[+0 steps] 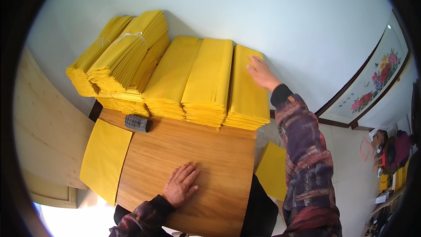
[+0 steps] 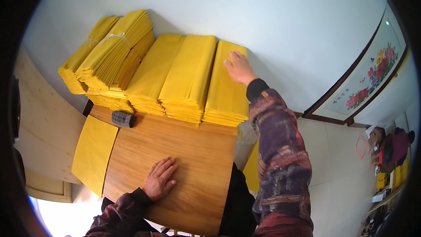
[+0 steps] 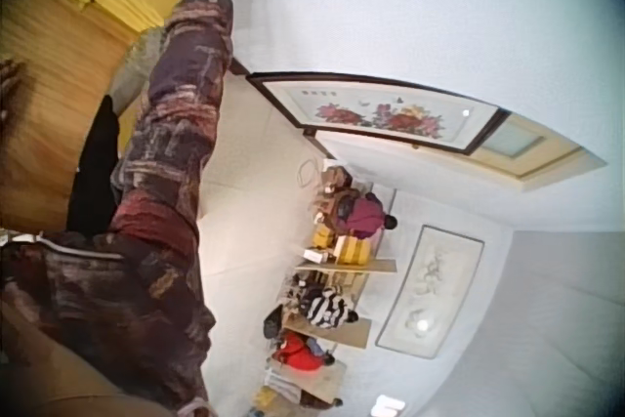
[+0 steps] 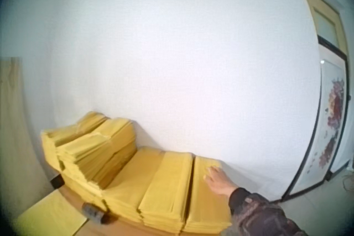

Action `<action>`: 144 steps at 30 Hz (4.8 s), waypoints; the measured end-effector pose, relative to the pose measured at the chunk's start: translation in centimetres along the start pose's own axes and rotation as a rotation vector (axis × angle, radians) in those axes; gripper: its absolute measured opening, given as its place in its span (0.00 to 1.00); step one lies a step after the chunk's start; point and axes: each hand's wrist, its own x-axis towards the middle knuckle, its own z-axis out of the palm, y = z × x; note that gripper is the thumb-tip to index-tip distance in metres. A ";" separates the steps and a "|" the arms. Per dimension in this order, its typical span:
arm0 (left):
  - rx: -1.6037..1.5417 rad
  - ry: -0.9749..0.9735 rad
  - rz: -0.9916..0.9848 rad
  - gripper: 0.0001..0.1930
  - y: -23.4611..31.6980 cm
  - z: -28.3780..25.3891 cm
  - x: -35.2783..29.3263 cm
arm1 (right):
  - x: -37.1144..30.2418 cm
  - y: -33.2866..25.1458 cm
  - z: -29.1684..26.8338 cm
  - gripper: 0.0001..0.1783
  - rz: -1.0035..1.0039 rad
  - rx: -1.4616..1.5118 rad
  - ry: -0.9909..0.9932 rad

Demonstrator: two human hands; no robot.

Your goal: The person folds yellow paper sheets on a wooden table, aligning edges and pressing creases. They stack the folded sheets and continue folding additional sheets from a nearby pile.

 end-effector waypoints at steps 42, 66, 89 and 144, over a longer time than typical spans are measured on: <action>-0.107 0.186 0.065 0.25 -0.5 0.1 -0.5 | 0.4 -7.1 0.9 0.30 0.058 -0.118 -0.186; 0.200 0.077 -0.028 0.32 1.4 2.6 -10.4 | -41.6 -24.9 8.5 0.18 -0.038 0.185 -0.148; 0.329 0.125 -0.086 0.35 3.2 4.0 -16.8 | -43.3 -25.6 9.6 0.25 -0.123 -0.010 0.000; 0.149 0.369 0.015 0.32 2.5 4.5 -17.4 | -42.9 -26.3 9.4 0.28 -0.144 -0.077 -0.058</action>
